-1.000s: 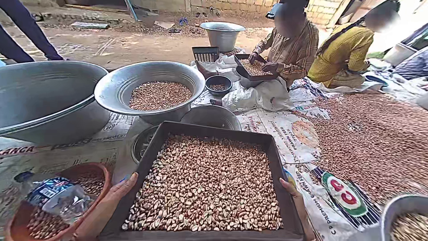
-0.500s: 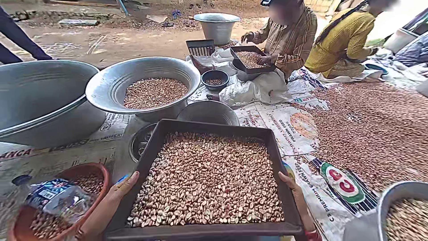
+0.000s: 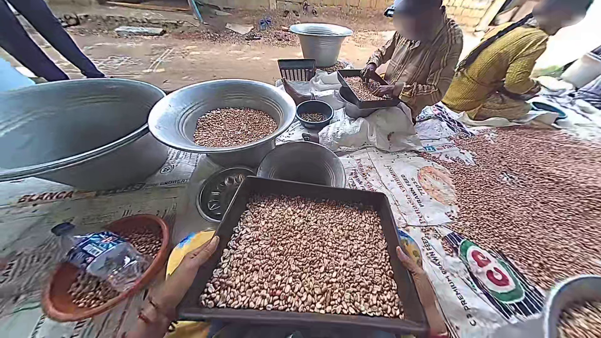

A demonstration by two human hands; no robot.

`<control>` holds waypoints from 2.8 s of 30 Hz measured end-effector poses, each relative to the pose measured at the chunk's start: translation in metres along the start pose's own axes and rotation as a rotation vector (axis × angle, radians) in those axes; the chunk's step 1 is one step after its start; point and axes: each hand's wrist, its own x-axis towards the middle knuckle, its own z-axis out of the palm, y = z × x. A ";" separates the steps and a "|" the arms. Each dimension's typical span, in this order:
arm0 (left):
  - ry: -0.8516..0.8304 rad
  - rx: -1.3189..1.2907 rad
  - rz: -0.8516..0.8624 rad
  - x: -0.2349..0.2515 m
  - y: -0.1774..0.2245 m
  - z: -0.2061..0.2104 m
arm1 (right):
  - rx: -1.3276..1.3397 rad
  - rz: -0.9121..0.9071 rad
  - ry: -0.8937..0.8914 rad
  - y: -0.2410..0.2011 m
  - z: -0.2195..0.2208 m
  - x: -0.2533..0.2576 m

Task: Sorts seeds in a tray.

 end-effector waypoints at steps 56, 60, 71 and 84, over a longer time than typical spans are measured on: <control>-0.315 -0.270 0.104 0.116 -0.050 0.035 | -1.825 -0.446 -1.283 0.014 0.164 0.014; -0.339 -0.267 0.104 0.117 -0.050 0.033 | -1.744 -0.624 -1.099 0.027 0.215 0.057; -0.391 -0.257 0.122 0.121 -0.050 0.032 | -1.511 -0.736 -0.360 -0.029 0.183 0.073; -0.387 -0.244 0.134 0.121 -0.052 0.031 | -1.200 -0.535 -0.571 0.035 0.234 0.063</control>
